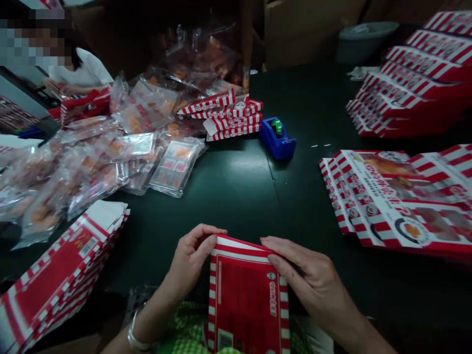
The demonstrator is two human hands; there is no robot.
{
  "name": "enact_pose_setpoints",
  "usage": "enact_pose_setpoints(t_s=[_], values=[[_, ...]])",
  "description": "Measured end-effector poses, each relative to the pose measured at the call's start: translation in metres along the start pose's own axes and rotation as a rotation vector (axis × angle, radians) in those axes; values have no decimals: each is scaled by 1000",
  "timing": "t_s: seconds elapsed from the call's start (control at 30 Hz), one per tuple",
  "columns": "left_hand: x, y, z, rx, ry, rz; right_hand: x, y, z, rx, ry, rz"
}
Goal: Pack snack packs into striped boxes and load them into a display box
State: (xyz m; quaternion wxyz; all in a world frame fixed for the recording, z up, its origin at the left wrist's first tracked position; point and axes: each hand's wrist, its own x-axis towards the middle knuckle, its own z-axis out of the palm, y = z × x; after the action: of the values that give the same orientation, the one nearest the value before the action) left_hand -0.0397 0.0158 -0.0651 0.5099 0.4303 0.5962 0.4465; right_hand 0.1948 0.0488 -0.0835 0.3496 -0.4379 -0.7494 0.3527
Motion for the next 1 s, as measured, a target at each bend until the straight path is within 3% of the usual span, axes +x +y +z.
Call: enact_pose_setpoints(t_s=[0.07, 0.23, 0.37, 0.47, 0.57, 0.63, 0.7, 0.73, 0.77, 0.83, 0.87, 0.93, 1.0], values=[[-4, 1, 1, 24, -12, -22, 1, 1, -1, 3, 4, 1], [-19, -3, -3, 256, 1, 219, -5, -2, -3, 8, 18, 2], [-16, -5, -10, 15, -121, 52, -7, -9, 4, 57, 22, 38], [-10, -3, -4, 64, -208, 31, -5, -13, 13, 151, -1, 131], [-8, -9, 6, 203, -136, 72, -4, -9, 19, 301, -55, 287], [-4, -19, 9, 210, -51, 30, 4, -1, 19, 421, -145, 387], [5, -29, 8, 198, -22, 16, 27, 12, 13, 478, -197, 449], [9, -32, 7, 192, -28, 24, 45, 18, 7, 456, -148, 466], [14, -36, 5, 185, -37, 34, 67, 24, 0, 410, -50, 472], [21, -42, 2, 168, -56, 43, 121, 36, -15, 246, 284, 459], [24, -45, 1, 155, -59, 45, 149, 42, -21, 198, 372, 453], [29, -53, -2, 105, -52, 40, 198, 52, -28, 113, 479, 456], [33, -61, -4, 35, -45, 12, 227, 61, -29, 59, 508, 470]])
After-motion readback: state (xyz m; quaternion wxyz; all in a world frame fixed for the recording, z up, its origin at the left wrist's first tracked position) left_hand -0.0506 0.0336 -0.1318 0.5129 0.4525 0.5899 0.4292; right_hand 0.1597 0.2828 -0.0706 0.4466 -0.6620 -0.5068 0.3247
